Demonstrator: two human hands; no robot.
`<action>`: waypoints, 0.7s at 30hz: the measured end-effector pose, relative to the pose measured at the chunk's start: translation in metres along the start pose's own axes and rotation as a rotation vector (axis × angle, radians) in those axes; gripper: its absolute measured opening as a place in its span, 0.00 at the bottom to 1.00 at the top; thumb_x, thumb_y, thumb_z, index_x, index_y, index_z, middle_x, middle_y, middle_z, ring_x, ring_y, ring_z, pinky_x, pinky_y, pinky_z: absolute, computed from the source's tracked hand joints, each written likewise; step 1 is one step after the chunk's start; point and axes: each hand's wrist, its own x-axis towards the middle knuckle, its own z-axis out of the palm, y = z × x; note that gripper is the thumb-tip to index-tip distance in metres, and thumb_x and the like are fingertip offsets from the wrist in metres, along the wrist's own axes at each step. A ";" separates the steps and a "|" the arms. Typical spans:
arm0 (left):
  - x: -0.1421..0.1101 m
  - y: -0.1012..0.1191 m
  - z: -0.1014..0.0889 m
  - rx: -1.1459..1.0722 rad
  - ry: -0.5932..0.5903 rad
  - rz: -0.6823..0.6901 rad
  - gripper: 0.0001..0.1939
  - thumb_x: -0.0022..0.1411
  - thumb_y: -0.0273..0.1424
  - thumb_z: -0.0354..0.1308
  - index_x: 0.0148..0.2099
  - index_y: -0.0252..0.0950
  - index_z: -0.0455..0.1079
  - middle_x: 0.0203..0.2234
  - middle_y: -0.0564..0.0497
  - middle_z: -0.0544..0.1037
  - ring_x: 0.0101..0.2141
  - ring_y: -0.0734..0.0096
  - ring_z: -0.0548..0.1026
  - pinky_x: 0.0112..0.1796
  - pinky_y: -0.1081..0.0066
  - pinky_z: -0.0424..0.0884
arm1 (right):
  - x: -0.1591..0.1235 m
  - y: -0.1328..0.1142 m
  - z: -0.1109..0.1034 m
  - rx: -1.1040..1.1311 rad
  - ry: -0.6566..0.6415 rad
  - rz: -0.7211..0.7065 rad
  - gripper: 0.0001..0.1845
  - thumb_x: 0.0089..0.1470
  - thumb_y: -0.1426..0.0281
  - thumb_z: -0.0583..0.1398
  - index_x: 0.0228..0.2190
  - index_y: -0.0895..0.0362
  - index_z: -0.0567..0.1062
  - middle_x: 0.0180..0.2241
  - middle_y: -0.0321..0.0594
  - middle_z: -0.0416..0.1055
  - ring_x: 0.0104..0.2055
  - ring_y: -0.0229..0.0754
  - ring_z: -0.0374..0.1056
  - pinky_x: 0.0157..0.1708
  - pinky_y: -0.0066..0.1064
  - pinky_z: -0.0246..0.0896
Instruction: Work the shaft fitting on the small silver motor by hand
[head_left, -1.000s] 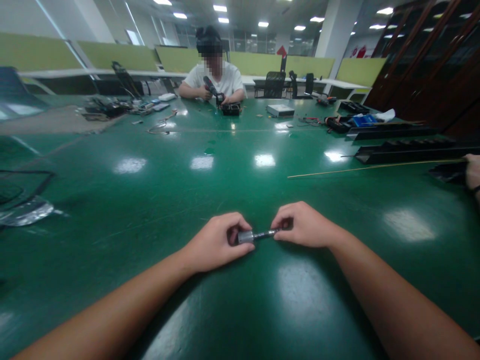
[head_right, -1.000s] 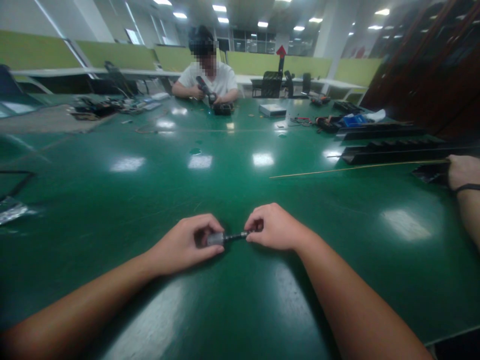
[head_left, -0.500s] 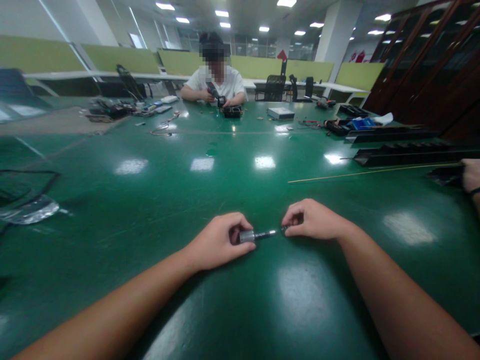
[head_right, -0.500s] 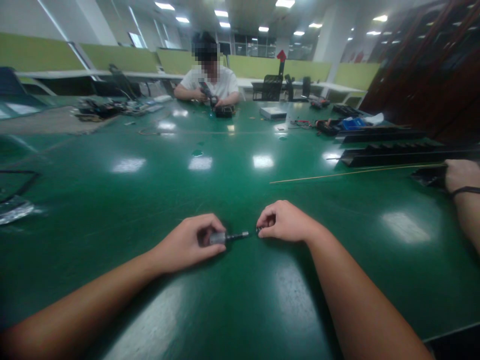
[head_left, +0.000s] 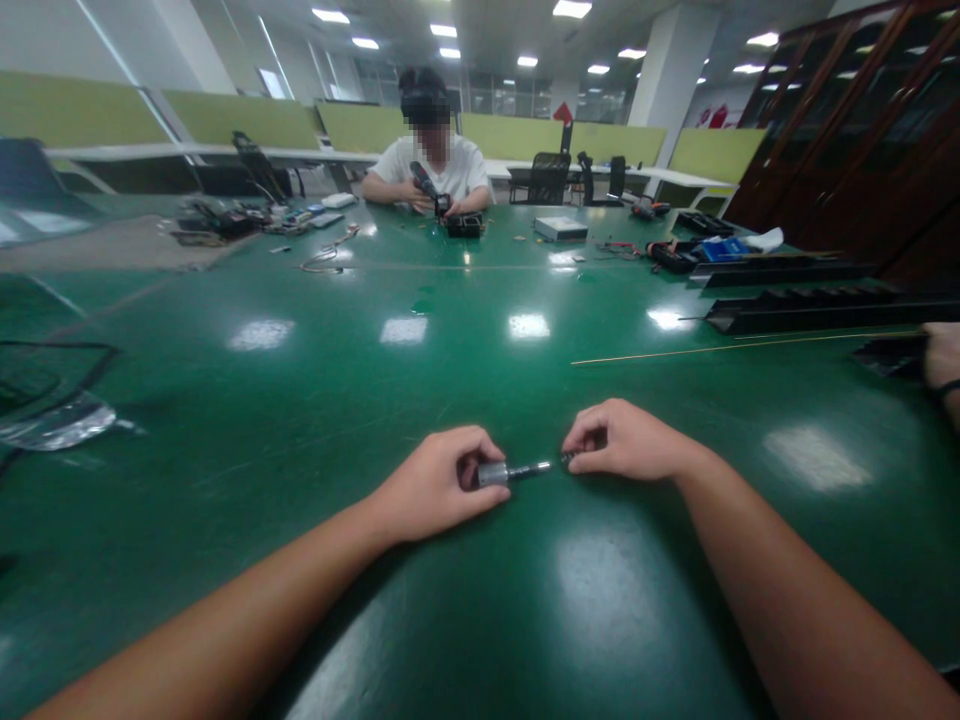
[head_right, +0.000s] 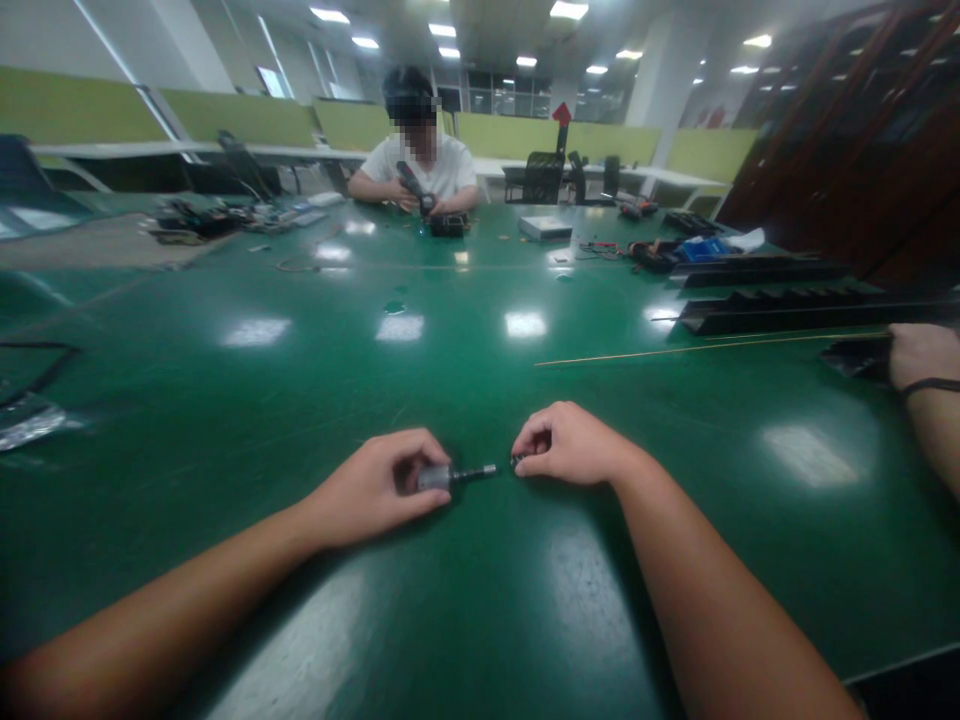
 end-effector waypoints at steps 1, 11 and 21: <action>0.000 0.000 0.000 0.002 -0.001 0.001 0.11 0.56 0.34 0.65 0.40 0.35 0.72 0.27 0.54 0.72 0.27 0.72 0.70 0.28 0.75 0.64 | 0.000 -0.001 0.000 -0.003 -0.005 -0.005 0.11 0.46 0.67 0.68 0.33 0.58 0.82 0.31 0.40 0.78 0.32 0.39 0.71 0.34 0.29 0.64; 0.002 0.000 0.002 0.007 0.005 0.001 0.11 0.57 0.34 0.64 0.40 0.36 0.72 0.27 0.54 0.72 0.26 0.72 0.70 0.28 0.75 0.64 | 0.003 -0.010 0.010 -0.017 -0.020 -0.077 0.10 0.50 0.67 0.66 0.35 0.57 0.82 0.31 0.39 0.77 0.32 0.38 0.70 0.32 0.28 0.61; 0.001 0.000 0.001 0.025 0.055 0.101 0.10 0.58 0.33 0.63 0.41 0.35 0.71 0.33 0.51 0.74 0.33 0.69 0.72 0.34 0.71 0.67 | 0.020 -0.031 0.052 -0.064 0.158 -0.242 0.05 0.52 0.70 0.66 0.34 0.57 0.81 0.31 0.39 0.76 0.33 0.37 0.69 0.33 0.27 0.60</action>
